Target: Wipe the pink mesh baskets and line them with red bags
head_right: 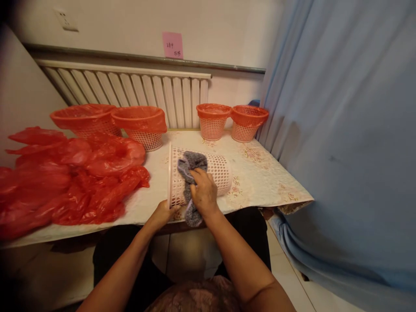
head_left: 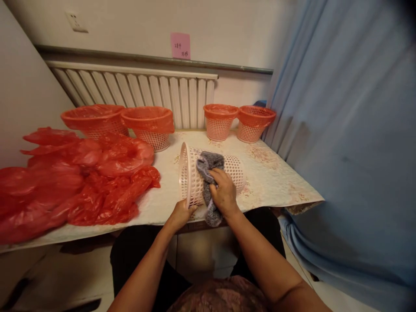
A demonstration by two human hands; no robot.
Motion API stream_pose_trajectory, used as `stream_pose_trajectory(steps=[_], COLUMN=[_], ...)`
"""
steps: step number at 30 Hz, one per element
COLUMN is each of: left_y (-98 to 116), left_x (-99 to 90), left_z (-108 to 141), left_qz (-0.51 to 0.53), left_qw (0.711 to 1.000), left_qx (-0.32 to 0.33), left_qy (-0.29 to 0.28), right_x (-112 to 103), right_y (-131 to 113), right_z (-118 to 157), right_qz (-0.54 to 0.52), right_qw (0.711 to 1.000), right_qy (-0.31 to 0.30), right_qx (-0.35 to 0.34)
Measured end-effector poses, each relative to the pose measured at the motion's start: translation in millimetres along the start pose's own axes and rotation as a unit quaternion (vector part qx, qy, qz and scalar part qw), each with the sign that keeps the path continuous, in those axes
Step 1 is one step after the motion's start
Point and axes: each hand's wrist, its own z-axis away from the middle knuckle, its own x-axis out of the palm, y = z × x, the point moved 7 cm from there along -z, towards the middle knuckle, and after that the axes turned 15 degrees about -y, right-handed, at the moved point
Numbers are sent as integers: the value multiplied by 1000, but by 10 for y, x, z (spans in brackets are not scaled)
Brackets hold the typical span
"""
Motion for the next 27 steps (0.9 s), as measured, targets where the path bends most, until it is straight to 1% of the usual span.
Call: stream_pose_trajectory(steps=[4, 9, 12, 14, 15, 16, 19, 21, 23, 27], left_y=[58, 101, 112, 122, 132, 146, 208, 263, 318, 444], left_x=[9, 28, 57, 60, 59, 57, 73, 107, 150, 222], left_z=[17, 45, 69, 92, 105, 117, 147, 156, 154, 122], left_qz=[4, -21, -22, -22, -22, -21, -11, -2, 10, 41], left_qw=[1000, 999, 999, 999, 999, 999, 998, 997, 996, 994], left_qx=[15, 20, 30, 34, 35, 35, 33, 39, 49, 64], left_qy=[-8, -16, -30, -30, -29, -29, -44, -61, -73, -80], right_x=[-192, -408, -426, -403, -403, -414, -490, -513, -490, -355], right_y=[568, 1233, 1559, 1671, 1671, 1634, 1367, 1105, 792, 89], right_z=[86, 323, 485, 564, 576, 568, 453, 325, 187, 8], right_qz=[19, 22, -18, -46, -49, -45, -15, -1, 1, -29], right_qw=[996, 980, 956, 936, 932, 933, 952, 969, 984, 999], right_qy=[46, 107, 119, 114, 113, 114, 126, 114, 84, 14], right_qx=[73, 163, 268, 329, 340, 337, 279, 220, 155, 37])
